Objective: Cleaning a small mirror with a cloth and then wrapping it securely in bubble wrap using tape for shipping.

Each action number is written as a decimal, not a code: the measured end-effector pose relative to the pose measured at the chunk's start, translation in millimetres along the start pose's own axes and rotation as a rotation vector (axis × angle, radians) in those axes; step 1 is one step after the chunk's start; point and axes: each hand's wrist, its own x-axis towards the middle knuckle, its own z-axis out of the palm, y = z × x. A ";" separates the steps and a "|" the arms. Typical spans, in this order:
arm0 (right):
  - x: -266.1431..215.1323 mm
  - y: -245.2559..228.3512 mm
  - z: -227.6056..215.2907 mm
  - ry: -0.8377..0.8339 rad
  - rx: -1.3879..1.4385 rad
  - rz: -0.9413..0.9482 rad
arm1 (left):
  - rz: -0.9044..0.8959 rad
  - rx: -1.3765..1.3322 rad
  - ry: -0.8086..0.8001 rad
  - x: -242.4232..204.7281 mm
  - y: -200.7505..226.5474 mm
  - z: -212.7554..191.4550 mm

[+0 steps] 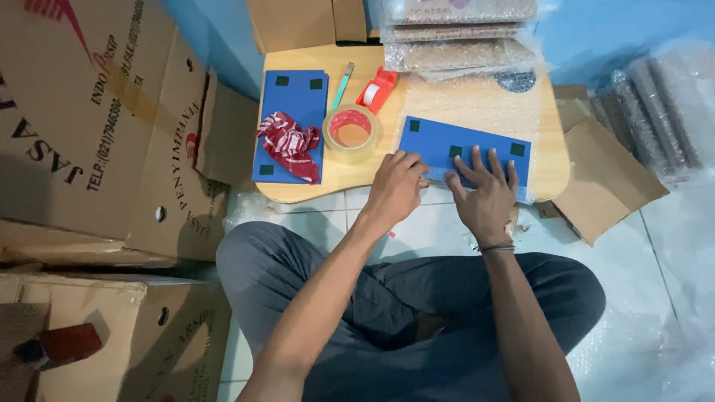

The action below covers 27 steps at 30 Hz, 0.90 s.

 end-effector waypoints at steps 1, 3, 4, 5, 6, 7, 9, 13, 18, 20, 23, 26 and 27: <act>0.2 1.3 1.2 0.001 -0.014 0.000 | -0.012 -0.014 -0.001 0.7 1.0 -1.6; 1.7 0.5 1.6 0.006 0.011 0.014 | -0.018 -0.025 0.006 0.9 1.6 -2.3; 2.9 0.8 1.2 0.005 0.034 0.031 | -0.028 -0.040 0.010 1.7 2.2 -2.1; 3.7 0.8 0.0 0.009 0.030 0.029 | -0.024 -0.042 0.013 2.3 1.9 -2.6; 3.5 0.9 -0.9 -0.011 0.050 0.037 | -0.024 -0.036 0.001 2.0 1.8 -2.8; 3.3 1.0 -1.7 -0.031 0.069 0.045 | -0.024 -0.030 -0.011 1.7 1.6 -2.8; -0.3 4.9 0.1 -0.028 0.070 0.043 | -0.024 -0.016 -0.020 -1.1 3.7 -4.7; 0.6 9.1 5.8 -0.024 0.037 0.060 | -0.029 0.000 -0.040 0.0 3.8 -5.7; 4.8 -0.1 -6.1 -0.086 0.066 0.092 | -0.018 -0.013 -0.035 0.6 4.4 -8.5; 3.6 2.5 -3.4 -0.123 0.048 0.114 | -0.018 -0.030 -0.049 -1.5 4.7 -8.8; 1.9 1.5 -2.4 -0.121 0.054 0.133 | 0.014 -0.022 -0.031 -4.1 3.0 -4.4; 1.9 -0.9 -1.5 -0.092 0.033 0.124 | -0.001 0.010 -0.066 -5.2 0.8 -5.6; 0.7 -5.0 -4.8 -0.086 0.047 0.122 | 0.004 0.014 -0.097 -6.5 1.0 -8.4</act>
